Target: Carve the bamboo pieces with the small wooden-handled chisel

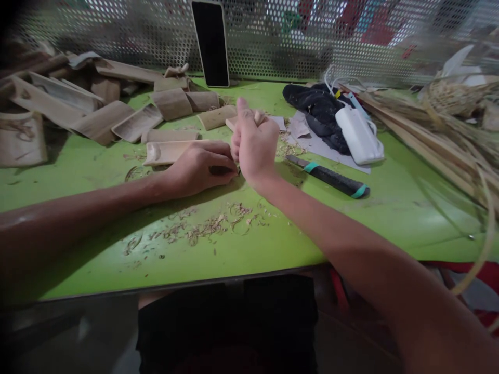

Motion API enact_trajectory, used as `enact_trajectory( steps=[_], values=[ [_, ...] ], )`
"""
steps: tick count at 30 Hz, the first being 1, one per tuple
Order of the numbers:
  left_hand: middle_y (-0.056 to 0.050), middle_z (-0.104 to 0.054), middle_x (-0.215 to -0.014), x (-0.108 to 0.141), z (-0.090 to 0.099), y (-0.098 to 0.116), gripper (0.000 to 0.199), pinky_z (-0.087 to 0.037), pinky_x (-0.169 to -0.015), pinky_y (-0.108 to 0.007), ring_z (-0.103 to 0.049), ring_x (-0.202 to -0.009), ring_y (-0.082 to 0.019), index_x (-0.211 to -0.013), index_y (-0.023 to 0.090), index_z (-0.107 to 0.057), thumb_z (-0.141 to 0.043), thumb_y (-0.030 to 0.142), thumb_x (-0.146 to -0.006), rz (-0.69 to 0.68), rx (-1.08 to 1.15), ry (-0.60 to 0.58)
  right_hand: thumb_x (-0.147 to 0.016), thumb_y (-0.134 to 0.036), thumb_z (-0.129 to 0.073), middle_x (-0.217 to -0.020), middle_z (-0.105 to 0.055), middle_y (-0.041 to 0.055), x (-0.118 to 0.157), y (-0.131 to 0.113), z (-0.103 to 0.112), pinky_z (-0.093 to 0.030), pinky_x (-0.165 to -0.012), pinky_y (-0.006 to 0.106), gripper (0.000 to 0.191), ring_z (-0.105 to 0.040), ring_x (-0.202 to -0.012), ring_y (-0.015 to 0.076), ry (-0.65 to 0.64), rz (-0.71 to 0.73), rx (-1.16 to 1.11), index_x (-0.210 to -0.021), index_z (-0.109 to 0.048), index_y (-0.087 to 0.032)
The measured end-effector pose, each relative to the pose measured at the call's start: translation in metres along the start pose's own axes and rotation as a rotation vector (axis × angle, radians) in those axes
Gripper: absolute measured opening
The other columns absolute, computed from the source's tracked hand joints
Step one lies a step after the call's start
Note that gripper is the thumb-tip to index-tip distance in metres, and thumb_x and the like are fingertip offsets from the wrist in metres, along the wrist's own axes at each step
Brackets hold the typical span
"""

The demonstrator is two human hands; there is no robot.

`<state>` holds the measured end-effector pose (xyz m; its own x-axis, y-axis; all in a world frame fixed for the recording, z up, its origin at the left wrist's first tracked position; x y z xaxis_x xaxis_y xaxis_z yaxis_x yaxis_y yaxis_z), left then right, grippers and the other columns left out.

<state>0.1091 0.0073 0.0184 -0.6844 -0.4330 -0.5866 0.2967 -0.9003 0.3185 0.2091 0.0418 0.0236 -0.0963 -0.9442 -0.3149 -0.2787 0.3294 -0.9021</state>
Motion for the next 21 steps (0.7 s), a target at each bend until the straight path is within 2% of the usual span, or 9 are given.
enact_trajectory(
  steps=[8,13,17,21],
  values=[
    [-0.007,-0.074,-0.089,0.0007,-0.0002,-0.0002,0.017,-0.053,-0.069,-0.031,-0.066,-0.080,-0.018,-0.079,0.017,-0.075,-0.062,0.016,-0.090,-0.005,0.005,0.008,-0.091,-0.063,-0.064,-0.042,-0.022,-0.0082,0.0032,0.0013,-0.0029,-0.037,-0.046,0.032,0.068,-0.024,-0.036,0.0072,-0.007,0.014,0.056,-0.047,-0.027,-0.026],
    [-0.007,-0.074,-0.089,0.0019,-0.0012,-0.0038,0.018,-0.052,-0.070,-0.030,-0.066,-0.079,-0.018,-0.080,0.017,-0.076,-0.062,0.018,-0.091,0.029,-0.002,0.012,-0.090,-0.057,-0.065,-0.043,-0.026,-0.0069,0.0062,0.0009,-0.0048,-0.035,-0.049,0.033,0.064,-0.026,-0.040,0.0090,-0.024,-0.013,0.127,-0.050,-0.028,-0.025],
    [-0.009,-0.075,-0.090,0.0027,-0.0014,-0.0031,0.017,-0.053,-0.070,-0.032,-0.066,-0.080,-0.020,-0.083,0.017,-0.077,-0.062,0.019,-0.091,-0.011,-0.013,0.005,-0.092,-0.058,-0.062,-0.044,-0.025,-0.0065,0.0069,0.0027,-0.0032,-0.035,-0.051,0.033,0.062,-0.025,-0.043,0.0102,-0.027,-0.015,0.146,-0.053,-0.026,-0.025],
    [-0.009,-0.074,-0.091,0.0026,-0.0009,-0.0009,0.017,-0.054,-0.071,-0.032,-0.066,-0.081,-0.020,-0.085,0.017,-0.076,-0.061,0.019,-0.093,-0.035,-0.002,0.014,-0.088,-0.057,-0.067,-0.045,-0.024,-0.0072,0.0080,0.0039,-0.0032,-0.029,-0.045,0.032,0.060,-0.023,-0.042,0.0101,-0.066,-0.029,0.091,-0.055,-0.028,-0.025]
  ],
)
Point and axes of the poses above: each hand's wrist, its own x-axis away from the middle knuckle, its own z-axis out of the back of the hand, y = z × x, the point moved 7 cm from there along -x, towards the middle knuckle
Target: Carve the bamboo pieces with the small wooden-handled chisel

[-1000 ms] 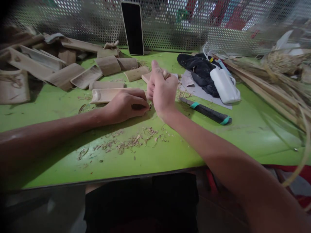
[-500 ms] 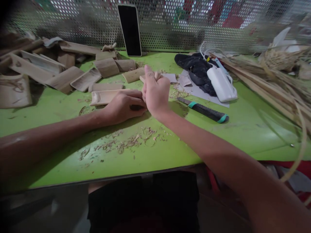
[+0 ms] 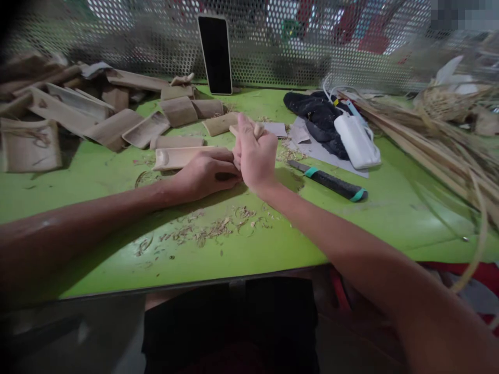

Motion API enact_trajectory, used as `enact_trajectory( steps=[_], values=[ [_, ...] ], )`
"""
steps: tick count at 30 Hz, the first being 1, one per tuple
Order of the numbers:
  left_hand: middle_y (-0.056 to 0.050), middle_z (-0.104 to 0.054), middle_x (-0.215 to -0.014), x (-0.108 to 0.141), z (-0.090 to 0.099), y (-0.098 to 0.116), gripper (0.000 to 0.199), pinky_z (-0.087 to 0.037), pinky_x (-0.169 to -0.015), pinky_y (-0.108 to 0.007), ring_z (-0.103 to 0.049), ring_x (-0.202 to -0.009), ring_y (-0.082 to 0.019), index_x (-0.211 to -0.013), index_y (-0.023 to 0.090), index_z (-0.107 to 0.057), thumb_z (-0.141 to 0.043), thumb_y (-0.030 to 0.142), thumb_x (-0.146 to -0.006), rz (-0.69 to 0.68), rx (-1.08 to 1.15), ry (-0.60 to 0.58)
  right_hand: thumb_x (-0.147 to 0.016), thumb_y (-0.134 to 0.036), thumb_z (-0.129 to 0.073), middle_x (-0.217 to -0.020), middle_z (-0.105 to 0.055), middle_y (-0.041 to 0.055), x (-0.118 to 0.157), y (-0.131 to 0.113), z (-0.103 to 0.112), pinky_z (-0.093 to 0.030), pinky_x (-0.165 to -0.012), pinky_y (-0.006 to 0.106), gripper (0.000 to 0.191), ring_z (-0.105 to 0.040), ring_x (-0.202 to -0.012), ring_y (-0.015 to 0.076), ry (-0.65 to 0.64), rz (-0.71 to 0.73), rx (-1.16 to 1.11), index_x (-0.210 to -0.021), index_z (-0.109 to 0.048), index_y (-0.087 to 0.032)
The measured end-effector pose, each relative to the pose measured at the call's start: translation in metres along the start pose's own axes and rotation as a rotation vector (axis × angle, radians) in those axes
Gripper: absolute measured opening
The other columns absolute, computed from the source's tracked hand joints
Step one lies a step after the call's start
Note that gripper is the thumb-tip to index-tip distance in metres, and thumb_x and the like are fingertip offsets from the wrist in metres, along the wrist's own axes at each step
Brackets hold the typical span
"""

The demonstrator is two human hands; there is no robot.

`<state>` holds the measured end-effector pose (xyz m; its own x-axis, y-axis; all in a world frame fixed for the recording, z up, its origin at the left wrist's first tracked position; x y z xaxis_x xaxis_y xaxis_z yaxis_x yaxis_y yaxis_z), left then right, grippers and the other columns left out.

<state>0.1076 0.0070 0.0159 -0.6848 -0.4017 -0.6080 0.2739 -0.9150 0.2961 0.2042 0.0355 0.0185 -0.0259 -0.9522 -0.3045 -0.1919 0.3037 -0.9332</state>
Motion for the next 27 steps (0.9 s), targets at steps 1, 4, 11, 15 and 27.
enact_trajectory(
  steps=[1,4,11,15,27],
  values=[
    [-0.009,-0.073,-0.090,0.000,0.000,0.000,0.017,-0.054,-0.071,-0.031,-0.066,-0.081,-0.019,-0.084,0.017,-0.076,-0.061,0.018,-0.092,0.009,0.005,0.001,-0.087,-0.057,-0.067,-0.045,-0.024,-0.0074,0.001,-0.001,0.000,-0.026,-0.043,0.032,0.060,-0.022,-0.042,0.0101,-0.004,-0.002,-0.025,-0.056,-0.029,-0.025],
    [-0.007,-0.072,-0.088,-0.001,-0.001,-0.001,0.016,-0.053,-0.069,-0.028,-0.066,-0.079,-0.017,-0.081,0.017,-0.075,-0.062,0.017,-0.091,0.038,0.028,0.000,-0.087,-0.058,-0.068,-0.046,-0.022,-0.0077,0.003,-0.007,0.000,-0.019,-0.040,0.031,0.060,-0.020,-0.039,0.0098,-0.013,0.014,-0.100,-0.055,-0.028,-0.025],
    [-0.006,-0.072,-0.088,-0.002,-0.002,-0.001,0.016,-0.051,-0.070,-0.026,-0.066,-0.080,-0.016,-0.078,0.017,-0.074,-0.062,0.012,-0.087,0.041,0.043,-0.017,-0.089,-0.058,-0.067,-0.046,-0.021,-0.0064,0.005,-0.016,0.002,-0.020,-0.041,0.031,0.065,-0.020,-0.041,0.0097,0.004,0.024,-0.044,-0.054,-0.023,-0.024],
    [-0.007,-0.071,-0.084,-0.003,-0.002,0.000,0.018,-0.050,-0.067,-0.027,-0.064,-0.076,-0.016,-0.075,0.017,-0.073,-0.061,0.012,-0.088,0.033,0.037,0.008,-0.084,-0.069,-0.068,-0.046,-0.018,-0.0067,-0.001,-0.011,0.005,-0.017,-0.039,0.031,0.072,-0.018,-0.040,0.0097,0.027,0.024,-0.092,-0.052,-0.020,-0.024],
    [-0.008,-0.071,-0.085,-0.004,-0.004,0.000,0.019,-0.048,-0.066,-0.029,-0.062,-0.077,-0.018,-0.077,0.017,-0.075,-0.060,0.014,-0.088,0.045,-0.001,-0.009,-0.081,-0.077,-0.065,-0.047,-0.022,-0.0070,-0.009,0.001,0.012,-0.020,-0.037,0.031,0.071,-0.017,-0.040,0.0091,0.104,-0.006,-0.108,-0.054,-0.024,-0.026]
  ],
)
Point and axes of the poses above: each hand's wrist, its own x-axis away from the middle knuckle, its own z-axis out of the back of the hand, y = z × x, the point moved 7 cm from there along -x, towards the middle knuckle
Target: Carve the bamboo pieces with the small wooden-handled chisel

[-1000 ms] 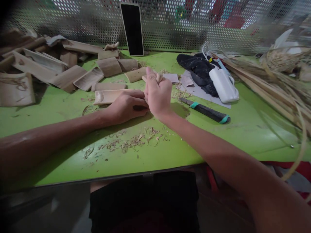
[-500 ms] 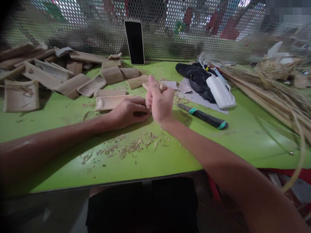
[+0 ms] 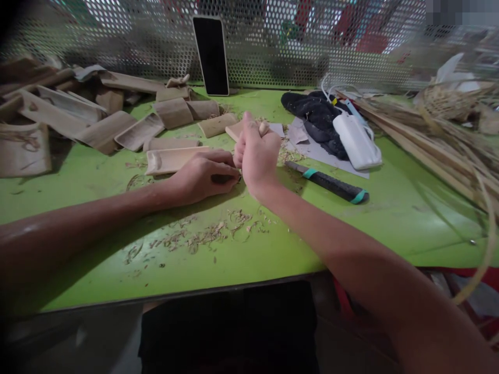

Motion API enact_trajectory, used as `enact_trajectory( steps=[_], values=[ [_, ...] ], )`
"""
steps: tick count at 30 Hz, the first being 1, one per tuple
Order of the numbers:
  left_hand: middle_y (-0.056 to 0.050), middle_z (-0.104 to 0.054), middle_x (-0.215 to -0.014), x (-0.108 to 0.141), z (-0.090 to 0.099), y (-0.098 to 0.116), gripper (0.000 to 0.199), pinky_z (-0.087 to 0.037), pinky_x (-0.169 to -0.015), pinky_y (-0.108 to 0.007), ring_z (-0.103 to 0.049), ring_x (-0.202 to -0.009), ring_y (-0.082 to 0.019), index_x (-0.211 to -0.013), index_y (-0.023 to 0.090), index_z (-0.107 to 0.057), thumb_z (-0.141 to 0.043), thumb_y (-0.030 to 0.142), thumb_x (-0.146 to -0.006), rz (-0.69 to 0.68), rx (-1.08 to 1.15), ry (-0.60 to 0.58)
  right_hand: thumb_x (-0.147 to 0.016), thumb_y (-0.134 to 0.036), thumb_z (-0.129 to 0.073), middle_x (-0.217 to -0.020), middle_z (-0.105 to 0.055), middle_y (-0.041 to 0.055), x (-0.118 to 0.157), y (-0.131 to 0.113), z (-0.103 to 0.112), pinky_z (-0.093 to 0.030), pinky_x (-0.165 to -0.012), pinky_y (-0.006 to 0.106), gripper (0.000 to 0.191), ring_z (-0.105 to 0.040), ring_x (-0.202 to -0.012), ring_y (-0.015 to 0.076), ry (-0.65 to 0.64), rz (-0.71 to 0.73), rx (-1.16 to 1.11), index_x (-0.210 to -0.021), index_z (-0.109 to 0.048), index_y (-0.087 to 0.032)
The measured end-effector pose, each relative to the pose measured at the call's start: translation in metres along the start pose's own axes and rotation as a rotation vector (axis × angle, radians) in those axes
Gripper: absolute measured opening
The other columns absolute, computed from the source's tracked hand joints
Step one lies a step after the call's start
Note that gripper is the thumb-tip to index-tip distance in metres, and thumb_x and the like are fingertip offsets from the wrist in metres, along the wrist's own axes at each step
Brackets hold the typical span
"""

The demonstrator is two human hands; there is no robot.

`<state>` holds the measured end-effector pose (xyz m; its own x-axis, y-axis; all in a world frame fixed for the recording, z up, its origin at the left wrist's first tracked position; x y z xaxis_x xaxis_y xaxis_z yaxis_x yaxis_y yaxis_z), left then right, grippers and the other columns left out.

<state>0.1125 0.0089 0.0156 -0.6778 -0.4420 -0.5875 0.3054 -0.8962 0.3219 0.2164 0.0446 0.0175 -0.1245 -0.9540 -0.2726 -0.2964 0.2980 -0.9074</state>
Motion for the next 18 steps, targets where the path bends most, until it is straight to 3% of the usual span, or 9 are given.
enact_trajectory(
  steps=[8,13,18],
  values=[
    [-0.008,-0.074,-0.097,0.001,0.000,-0.001,0.016,-0.053,-0.074,-0.029,-0.067,-0.086,-0.019,-0.084,0.017,-0.077,-0.062,0.015,-0.089,0.023,0.018,-0.048,-0.097,-0.062,-0.057,-0.044,-0.022,-0.0084,0.005,0.001,-0.006,-0.028,-0.037,0.030,0.061,-0.023,-0.037,0.0094,0.022,0.018,0.094,-0.058,-0.025,-0.027],
    [-0.007,-0.074,-0.093,0.003,0.001,-0.004,0.015,-0.054,-0.071,-0.027,-0.067,-0.082,-0.017,-0.085,0.017,-0.078,-0.064,0.017,-0.091,0.038,0.035,-0.046,-0.097,-0.053,-0.062,-0.043,-0.026,-0.0089,0.012,-0.006,-0.014,-0.027,-0.036,0.027,0.058,-0.027,-0.037,0.0081,-0.057,0.070,0.059,-0.059,-0.027,-0.026],
    [-0.009,-0.075,-0.095,0.005,0.001,-0.007,0.015,-0.057,-0.071,-0.030,-0.069,-0.083,-0.019,-0.086,0.017,-0.080,-0.065,0.018,-0.091,0.038,0.076,-0.027,-0.097,-0.055,-0.060,-0.045,-0.027,-0.0088,0.013,-0.006,-0.018,-0.021,-0.035,0.027,0.057,-0.026,-0.035,0.0079,-0.163,0.051,0.065,-0.061,-0.027,-0.026]
  ],
)
Point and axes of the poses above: each hand's wrist, its own x-axis away from the middle knuckle, its own z-axis out of the back of the hand, y = z × x, the point moved 7 cm from there along -x, towards the middle knuckle
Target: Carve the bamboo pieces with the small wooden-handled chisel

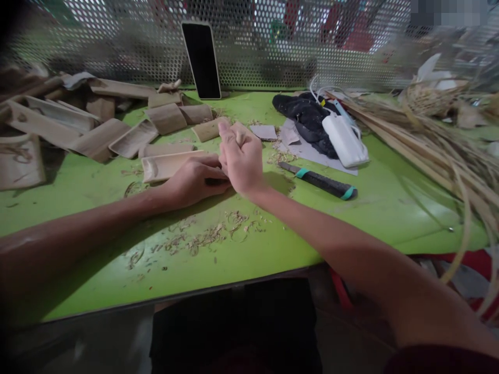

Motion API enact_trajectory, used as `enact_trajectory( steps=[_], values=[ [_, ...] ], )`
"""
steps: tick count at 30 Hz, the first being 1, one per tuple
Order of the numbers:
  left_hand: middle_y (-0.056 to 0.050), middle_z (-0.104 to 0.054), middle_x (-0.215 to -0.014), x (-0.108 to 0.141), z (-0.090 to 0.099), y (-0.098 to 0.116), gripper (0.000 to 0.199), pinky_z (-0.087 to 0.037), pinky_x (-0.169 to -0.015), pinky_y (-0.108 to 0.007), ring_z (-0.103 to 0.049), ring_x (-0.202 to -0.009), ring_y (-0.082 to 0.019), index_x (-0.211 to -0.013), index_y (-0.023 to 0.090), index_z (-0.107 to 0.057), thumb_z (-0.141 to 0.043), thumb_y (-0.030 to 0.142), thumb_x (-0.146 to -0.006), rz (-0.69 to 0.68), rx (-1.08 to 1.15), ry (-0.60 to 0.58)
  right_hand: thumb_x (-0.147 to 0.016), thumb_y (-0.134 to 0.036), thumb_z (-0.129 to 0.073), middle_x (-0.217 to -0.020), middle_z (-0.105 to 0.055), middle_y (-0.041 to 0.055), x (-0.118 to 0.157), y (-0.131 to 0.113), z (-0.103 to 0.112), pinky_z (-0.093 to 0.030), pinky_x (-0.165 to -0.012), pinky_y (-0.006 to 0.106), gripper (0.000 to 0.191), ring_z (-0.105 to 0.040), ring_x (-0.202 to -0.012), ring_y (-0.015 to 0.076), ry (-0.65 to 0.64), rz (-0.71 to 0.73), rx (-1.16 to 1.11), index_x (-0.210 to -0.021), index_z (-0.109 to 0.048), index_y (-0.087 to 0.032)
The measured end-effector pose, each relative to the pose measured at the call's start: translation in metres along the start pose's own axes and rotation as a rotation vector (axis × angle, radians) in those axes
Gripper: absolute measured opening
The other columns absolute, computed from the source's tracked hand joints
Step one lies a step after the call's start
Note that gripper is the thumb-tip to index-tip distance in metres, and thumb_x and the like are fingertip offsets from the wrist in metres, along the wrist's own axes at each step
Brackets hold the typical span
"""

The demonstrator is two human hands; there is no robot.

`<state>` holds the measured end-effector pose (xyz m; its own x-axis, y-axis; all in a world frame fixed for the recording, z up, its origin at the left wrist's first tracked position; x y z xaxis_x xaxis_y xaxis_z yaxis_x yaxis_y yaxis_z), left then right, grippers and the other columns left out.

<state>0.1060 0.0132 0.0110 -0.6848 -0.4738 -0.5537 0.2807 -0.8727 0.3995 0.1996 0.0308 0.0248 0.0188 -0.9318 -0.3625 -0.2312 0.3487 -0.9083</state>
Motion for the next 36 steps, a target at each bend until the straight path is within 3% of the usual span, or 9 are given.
enact_trajectory(
  steps=[7,15,20,26,30,36],
  values=[
    [-0.009,-0.074,-0.096,-0.001,-0.002,0.001,0.015,-0.056,-0.072,-0.030,-0.068,-0.084,-0.020,-0.090,0.018,-0.079,-0.065,0.017,-0.091,-0.008,0.037,0.019,-0.092,-0.059,-0.065,-0.044,-0.024,-0.0089,-0.001,0.003,0.005,-0.017,-0.035,0.026,0.062,-0.023,-0.036,0.0067,-0.035,-0.063,-0.078,-0.056,-0.028,-0.024],
    [-0.009,-0.070,-0.089,-0.004,-0.005,0.001,0.018,-0.051,-0.071,-0.031,-0.062,-0.081,-0.019,-0.085,0.015,-0.076,-0.060,0.017,-0.093,0.050,-0.009,-0.042,-0.090,-0.054,-0.070,-0.044,-0.023,-0.0086,-0.014,-0.006,0.028,-0.014,-0.036,0.025,0.066,-0.018,-0.037,0.0054,0.080,-0.173,-0.258,-0.050,-0.029,-0.021],
    [-0.008,-0.070,-0.093,-0.004,0.000,-0.003,0.011,-0.052,-0.071,-0.029,-0.063,-0.079,-0.017,-0.090,0.014,-0.074,-0.064,0.018,-0.091,0.163,0.025,-0.028,-0.093,-0.052,-0.068,-0.043,-0.022,-0.0081,-0.015,-0.002,0.034,-0.013,-0.036,0.025,0.066,-0.017,-0.037,0.0061,0.134,-0.261,-0.336,-0.050,-0.028,-0.020],
    [-0.010,-0.068,-0.099,-0.004,-0.002,-0.002,0.025,-0.054,-0.076,-0.031,-0.063,-0.088,-0.020,-0.102,0.012,-0.073,-0.074,0.034,-0.090,0.170,0.065,-0.071,-0.093,-0.053,-0.065,-0.047,-0.025,-0.0065,-0.010,0.003,0.030,-0.023,-0.040,0.024,0.065,-0.021,-0.042,0.0075,0.124,-0.326,-0.358,-0.050,-0.030,-0.019],
    [-0.009,-0.068,-0.091,-0.003,-0.002,-0.004,0.015,-0.053,-0.073,-0.031,-0.062,-0.085,-0.020,-0.093,0.015,-0.073,-0.066,0.028,-0.096,0.125,0.076,-0.020,-0.093,-0.058,-0.061,-0.052,-0.027,-0.0049,-0.010,0.005,0.034,-0.032,-0.046,0.025,0.063,-0.026,-0.047,0.0095,0.153,-0.343,-0.309,-0.052,-0.032,-0.019],
    [-0.006,-0.068,-0.084,-0.002,-0.001,-0.010,0.019,-0.051,-0.069,-0.031,-0.063,-0.077,-0.018,-0.080,0.018,-0.070,-0.064,0.028,-0.096,0.165,0.089,0.016,-0.095,-0.063,-0.054,-0.057,-0.027,-0.0037,-0.018,0.005,0.040,-0.039,-0.051,0.027,0.063,-0.029,-0.051,0.0115,0.153,-0.334,-0.278,-0.054,-0.032,-0.021]
  ],
)
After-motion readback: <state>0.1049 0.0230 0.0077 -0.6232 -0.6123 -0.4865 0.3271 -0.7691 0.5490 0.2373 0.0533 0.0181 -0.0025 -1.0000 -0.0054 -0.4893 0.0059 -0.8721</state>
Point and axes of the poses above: each hand's wrist, its own x-axis away from the middle knuckle, its own z-axis out of the back of the hand, y = z × x, the point moved 7 cm from there along -x, towards the middle knuckle
